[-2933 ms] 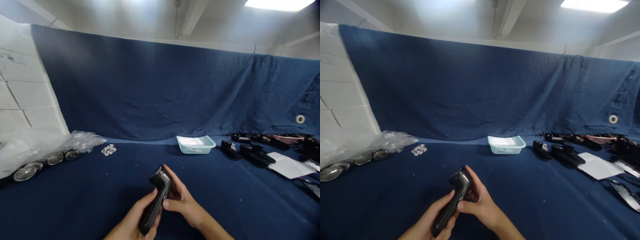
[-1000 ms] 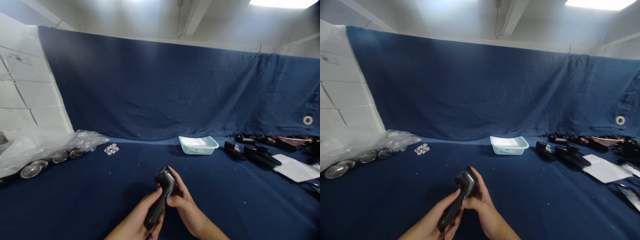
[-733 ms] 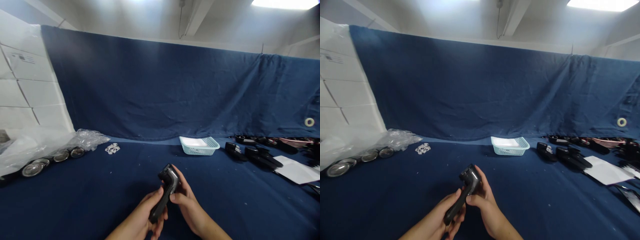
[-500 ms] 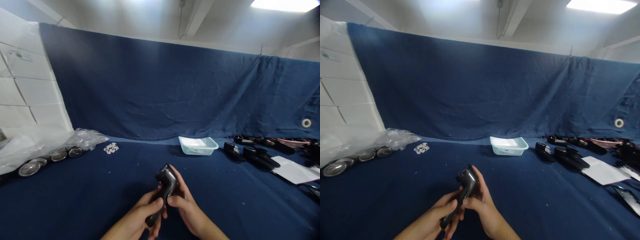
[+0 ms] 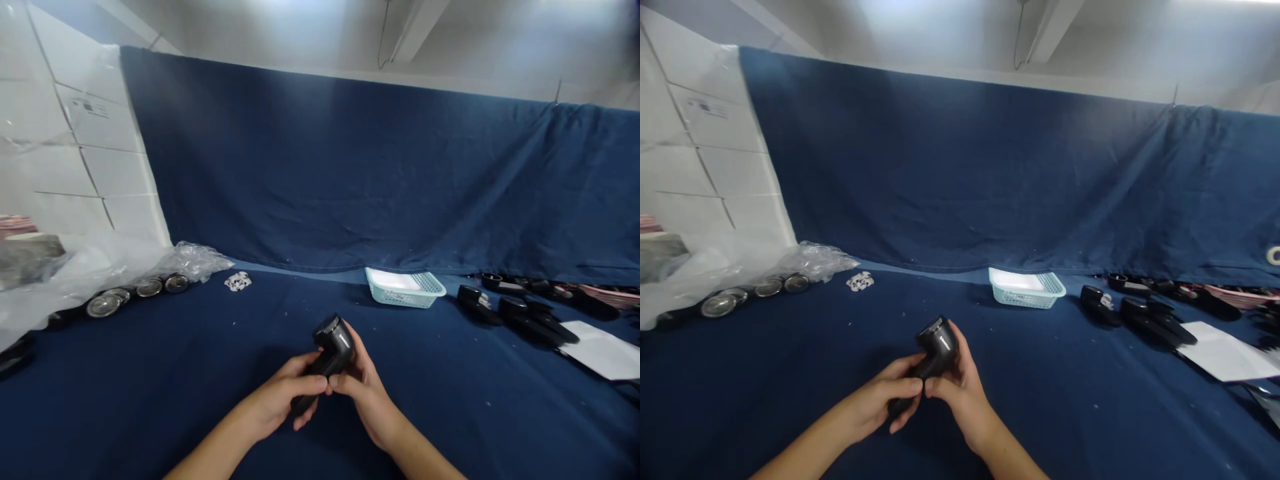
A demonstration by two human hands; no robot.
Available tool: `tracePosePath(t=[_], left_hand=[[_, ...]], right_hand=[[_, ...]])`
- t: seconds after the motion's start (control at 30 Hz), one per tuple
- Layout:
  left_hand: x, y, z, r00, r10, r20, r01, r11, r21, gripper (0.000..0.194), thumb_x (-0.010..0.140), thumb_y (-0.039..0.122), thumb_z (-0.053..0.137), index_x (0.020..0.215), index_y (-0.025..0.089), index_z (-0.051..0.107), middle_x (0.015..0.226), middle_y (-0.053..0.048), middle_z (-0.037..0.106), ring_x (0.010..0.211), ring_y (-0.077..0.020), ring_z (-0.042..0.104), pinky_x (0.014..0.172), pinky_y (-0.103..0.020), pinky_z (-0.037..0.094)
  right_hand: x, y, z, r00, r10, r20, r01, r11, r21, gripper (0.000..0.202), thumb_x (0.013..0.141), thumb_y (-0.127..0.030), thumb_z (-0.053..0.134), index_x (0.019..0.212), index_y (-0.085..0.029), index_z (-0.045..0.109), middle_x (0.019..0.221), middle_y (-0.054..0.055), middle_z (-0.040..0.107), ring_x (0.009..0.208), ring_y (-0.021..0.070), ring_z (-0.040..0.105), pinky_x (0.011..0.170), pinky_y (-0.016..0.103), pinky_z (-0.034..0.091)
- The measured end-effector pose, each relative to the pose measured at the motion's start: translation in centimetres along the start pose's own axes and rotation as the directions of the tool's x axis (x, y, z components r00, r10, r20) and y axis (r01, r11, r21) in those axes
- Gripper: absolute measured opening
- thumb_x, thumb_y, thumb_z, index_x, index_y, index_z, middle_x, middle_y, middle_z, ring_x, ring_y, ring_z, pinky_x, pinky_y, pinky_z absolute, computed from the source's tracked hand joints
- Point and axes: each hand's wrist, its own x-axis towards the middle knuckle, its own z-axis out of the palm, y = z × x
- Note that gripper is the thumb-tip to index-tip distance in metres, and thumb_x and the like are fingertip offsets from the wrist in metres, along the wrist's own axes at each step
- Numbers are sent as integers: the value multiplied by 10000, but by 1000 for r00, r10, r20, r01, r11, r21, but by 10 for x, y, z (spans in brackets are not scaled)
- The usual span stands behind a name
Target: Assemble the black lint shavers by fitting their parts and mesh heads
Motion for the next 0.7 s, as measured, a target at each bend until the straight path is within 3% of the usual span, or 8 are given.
tracePosePath(t=[0.17,0.43,0.6,0.7], left_hand=[[0,-4,2,1000,-21,-14,21,1000,13,533,734,380,676,1187,153,512,816,-20,608,392,-39,439,312,-153,247],[3,-8,-1,1000,-16,-22,16,1000,-8,541,752,380,661,1213,154,490,783,-13,598,389,-35,406,323,-162,184],[1,-8,-1,998,-55,-37,55,998,2,555,765,383,650,1237,160,462,789,-17,615,402,-44,422,339,-171,175],[1,-7,-1,998,-58,-20,59,998,13,555,773,393,639,1244,157,464,778,-13,612,402,-48,424,343,-174,177]], right_hand=[[3,0,-3,1000,2,20,-1,1000,-30,864,661,-233,783,1383,-319,316,1141,47,634,742,168,617,729,345,489],[6,6,-7,1000,-23,4,24,994,-106,823,677,-289,775,1367,-294,327,1190,71,606,1056,271,592,824,406,498],[6,14,-7,998,-38,-51,31,992,-123,804,689,-325,760,1364,-309,323,1164,65,612,1038,276,593,819,408,493],[3,10,-5,999,-37,-28,33,992,-118,764,730,-301,727,1370,-310,310,1154,62,614,951,244,618,793,387,492]])
